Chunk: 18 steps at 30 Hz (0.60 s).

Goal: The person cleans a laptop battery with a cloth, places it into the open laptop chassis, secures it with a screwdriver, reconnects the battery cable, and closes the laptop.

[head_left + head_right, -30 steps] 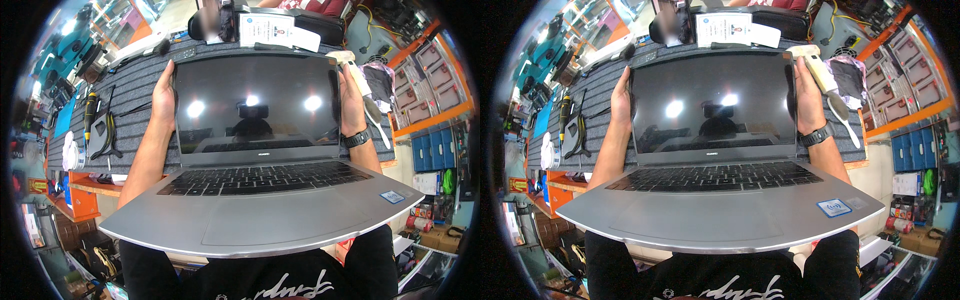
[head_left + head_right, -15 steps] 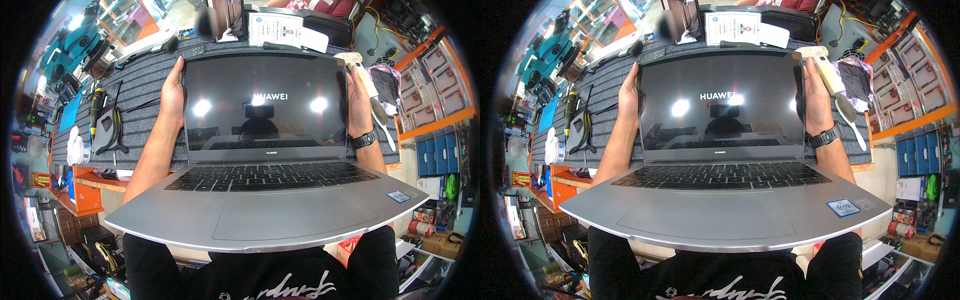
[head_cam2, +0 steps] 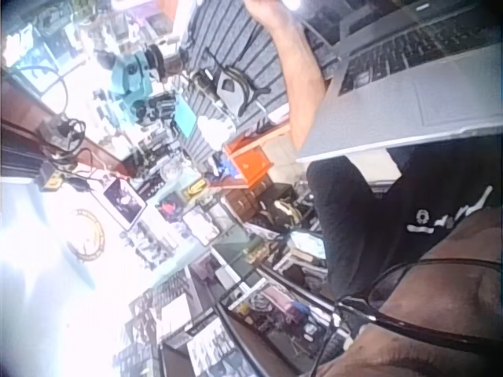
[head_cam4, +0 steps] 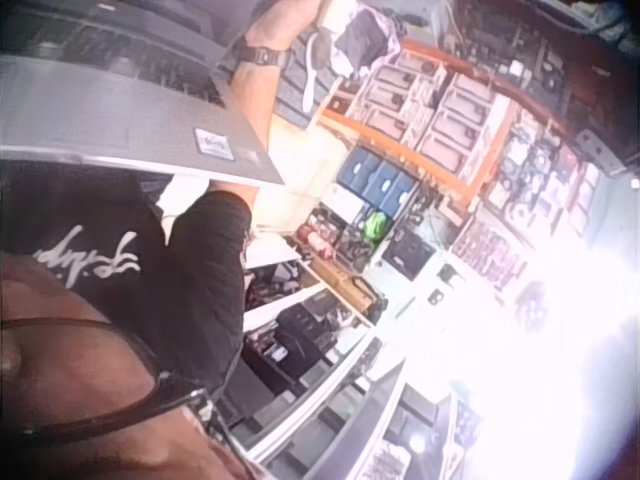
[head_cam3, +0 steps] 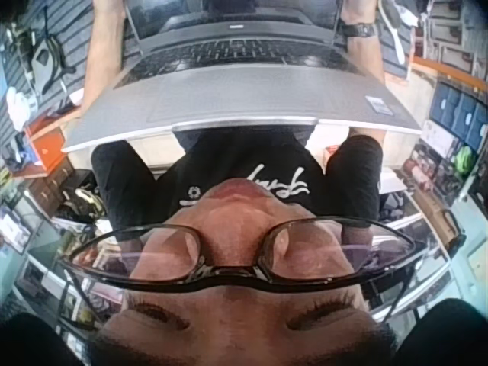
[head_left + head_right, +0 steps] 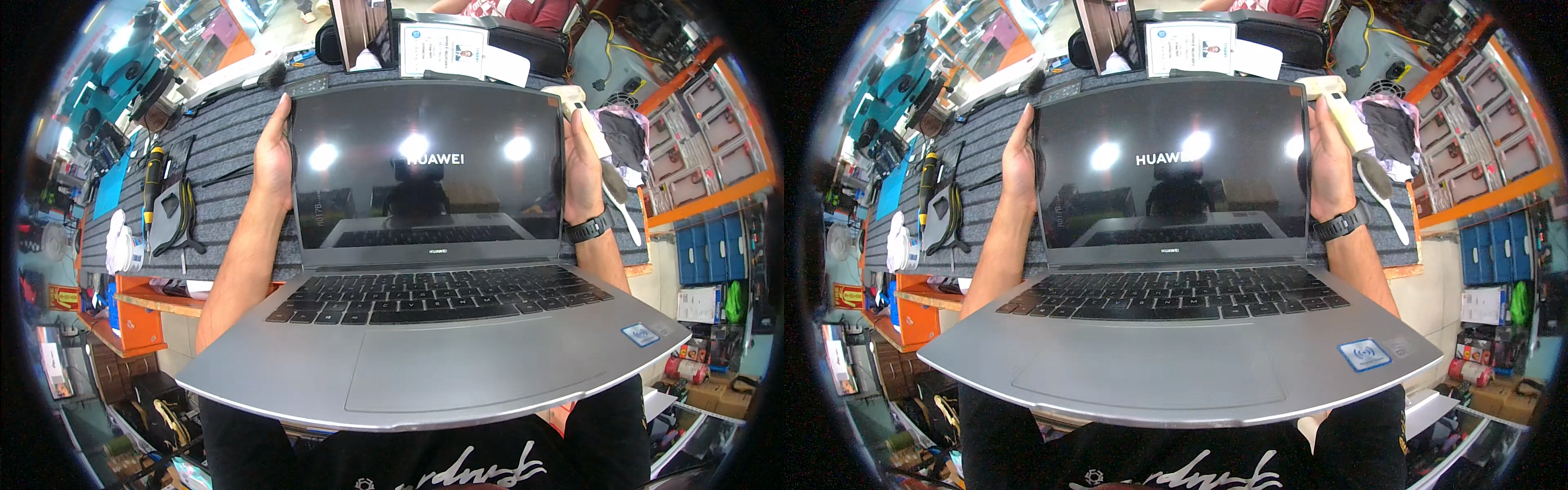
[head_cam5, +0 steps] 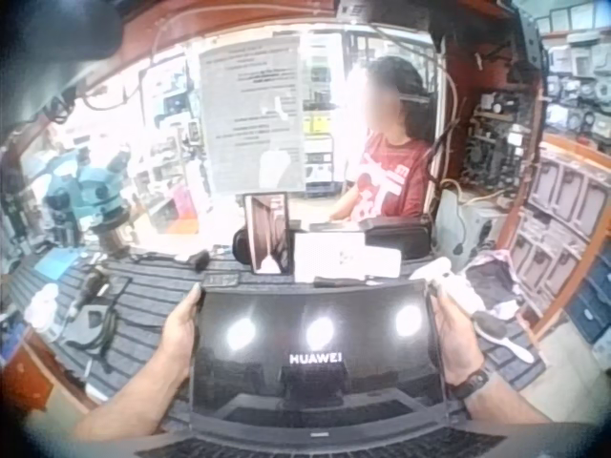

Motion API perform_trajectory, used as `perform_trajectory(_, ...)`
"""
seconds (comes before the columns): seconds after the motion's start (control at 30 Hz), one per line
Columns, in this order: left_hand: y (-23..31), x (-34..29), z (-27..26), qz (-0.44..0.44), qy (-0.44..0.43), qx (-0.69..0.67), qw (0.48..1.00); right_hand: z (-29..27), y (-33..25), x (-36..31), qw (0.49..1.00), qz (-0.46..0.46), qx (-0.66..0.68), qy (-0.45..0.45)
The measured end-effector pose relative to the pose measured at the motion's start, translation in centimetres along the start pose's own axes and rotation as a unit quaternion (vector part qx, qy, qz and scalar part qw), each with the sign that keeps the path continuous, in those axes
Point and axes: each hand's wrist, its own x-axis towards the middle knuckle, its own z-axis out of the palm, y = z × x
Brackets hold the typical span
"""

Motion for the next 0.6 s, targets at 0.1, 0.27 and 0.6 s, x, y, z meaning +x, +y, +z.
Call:
perform_trajectory(0.1,-0.1,0.1,-0.2,0.006,-0.023,-0.001,1.000,0.0,0.1,-0.1,0.999,-0.012,-0.037,0.036)
perform_trajectory(0.27,0.5,-0.1,-0.5,0.002,-0.034,0.006,0.999,0.4,-0.3,-0.2,0.998,-0.018,-0.033,0.049)
perform_trajectory(0.6,0.4,-0.4,0.5,0.024,0.002,0.041,0.999,0.7,-0.6,-0.4,0.998,-0.010,-0.032,0.061)
